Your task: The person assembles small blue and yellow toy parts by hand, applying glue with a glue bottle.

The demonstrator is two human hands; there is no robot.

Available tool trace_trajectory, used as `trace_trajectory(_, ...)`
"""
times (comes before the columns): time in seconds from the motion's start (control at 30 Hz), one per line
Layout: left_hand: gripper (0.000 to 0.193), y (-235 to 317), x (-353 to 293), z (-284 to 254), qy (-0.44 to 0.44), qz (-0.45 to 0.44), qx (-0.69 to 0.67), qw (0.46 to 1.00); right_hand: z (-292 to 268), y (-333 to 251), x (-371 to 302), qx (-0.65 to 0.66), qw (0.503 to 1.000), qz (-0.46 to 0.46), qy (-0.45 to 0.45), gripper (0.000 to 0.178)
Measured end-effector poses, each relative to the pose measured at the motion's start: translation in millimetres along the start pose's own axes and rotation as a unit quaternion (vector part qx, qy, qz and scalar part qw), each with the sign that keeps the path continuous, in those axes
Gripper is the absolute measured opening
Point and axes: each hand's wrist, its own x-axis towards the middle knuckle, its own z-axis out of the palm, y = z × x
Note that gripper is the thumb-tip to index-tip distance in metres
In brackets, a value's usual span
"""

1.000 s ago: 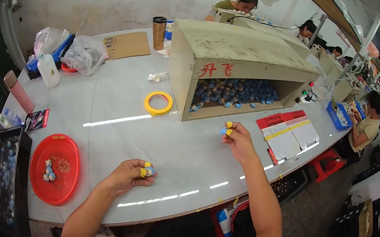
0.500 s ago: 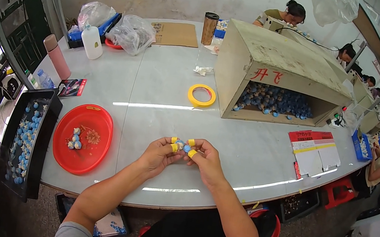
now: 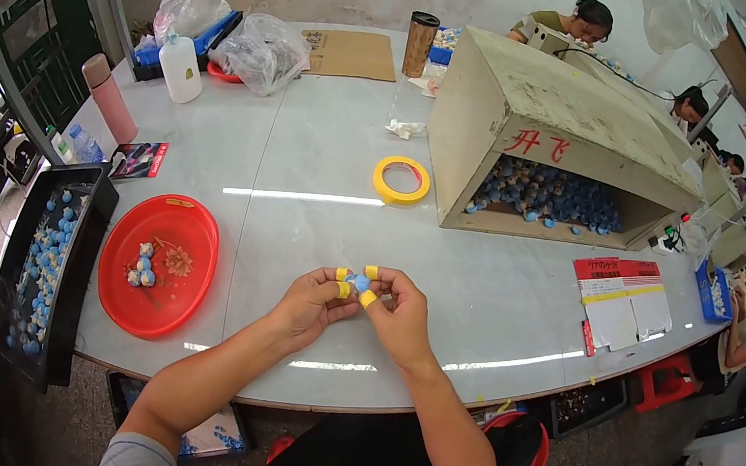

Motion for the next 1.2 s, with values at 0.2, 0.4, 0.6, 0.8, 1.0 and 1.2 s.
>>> trace_trajectory(0.2,0.022,-3,1,0,0.003,0.004,0.001,1.0,5,5,-1,-0.167,0.976,-0.129,0.056,0.025)
trace_trajectory(0.4,0.02,5,-2,-2,-0.041,-0.028,-0.076,0.996,9,-2,0,-0.234,0.956,-0.165,0.069,0.024)
trace_trajectory(0.6,0.024,4,-4,2,-0.036,-0.029,0.003,0.999,-10,0,4,-0.114,0.989,-0.096,0.023,0.02)
trace_trajectory(0.8,0.029,6,-3,-1,-0.059,-0.041,0.0,0.997,-13,-17,2,-0.219,0.963,-0.159,0.001,0.022)
trace_trajectory(1.0,0.029,8,-5,-1,-0.077,-0.05,0.022,0.996,-13,-31,-1,-0.301,0.932,-0.204,-0.011,0.024)
trace_trajectory(1.2,0.03,4,-3,1,-0.08,-0.041,-0.002,0.996,-16,-36,-1,-0.337,0.912,-0.232,-0.029,0.025)
